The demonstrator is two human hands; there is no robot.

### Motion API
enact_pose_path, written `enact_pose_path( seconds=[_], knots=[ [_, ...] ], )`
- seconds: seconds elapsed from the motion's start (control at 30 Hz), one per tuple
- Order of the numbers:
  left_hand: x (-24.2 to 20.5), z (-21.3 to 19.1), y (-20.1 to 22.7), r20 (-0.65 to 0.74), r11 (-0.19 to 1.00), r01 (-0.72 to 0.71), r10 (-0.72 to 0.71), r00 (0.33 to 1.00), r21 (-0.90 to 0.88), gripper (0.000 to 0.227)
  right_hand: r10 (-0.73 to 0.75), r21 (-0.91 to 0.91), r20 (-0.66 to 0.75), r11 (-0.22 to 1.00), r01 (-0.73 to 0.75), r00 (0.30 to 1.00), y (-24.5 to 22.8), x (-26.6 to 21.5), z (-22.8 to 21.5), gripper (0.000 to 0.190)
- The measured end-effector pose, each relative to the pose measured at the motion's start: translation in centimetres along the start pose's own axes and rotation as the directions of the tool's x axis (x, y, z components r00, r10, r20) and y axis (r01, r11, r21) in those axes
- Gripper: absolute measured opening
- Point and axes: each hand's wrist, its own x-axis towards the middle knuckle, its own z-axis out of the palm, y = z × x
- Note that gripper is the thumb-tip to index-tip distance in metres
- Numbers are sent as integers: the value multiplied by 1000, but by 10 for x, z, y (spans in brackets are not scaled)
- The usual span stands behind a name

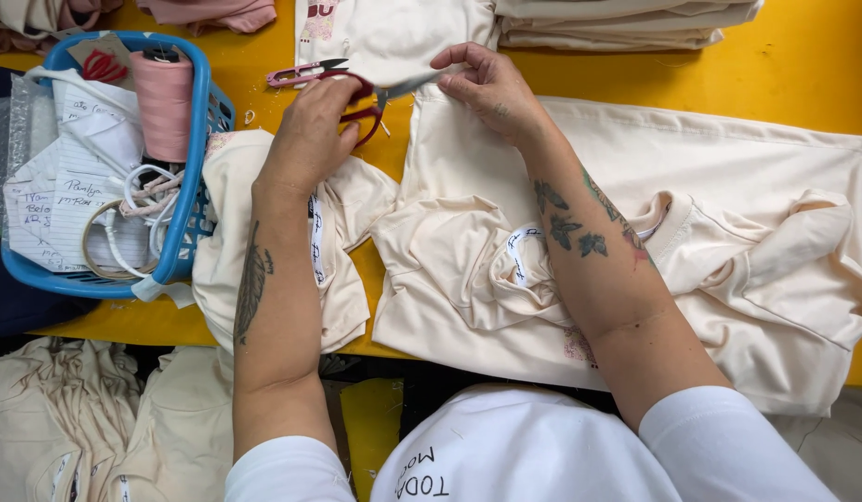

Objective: Trimming loose threads from finished t-shirts using scissors on a production table

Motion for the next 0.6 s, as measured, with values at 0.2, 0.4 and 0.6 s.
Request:
enact_pose_path(
  seconds=[0.2, 0.4, 0.6],
  knots=[
    [1, 2, 0, -99, 996, -52, 44, 994, -75, 30, 7, -26, -23, 1000, -7, 1000, -3, -2, 1, 15],
    [1, 10, -1, 3, 998, -43, 43, 999, -43, 38, -6, 36, 6, 999, 6, 1000, 3, 1, -2, 17],
    [1, 21, -12, -10, 998, -67, 67, 998, 4, 39, -13, 58, 10, 998, 12, 1000, 5, 2, -2, 17]
  ],
)
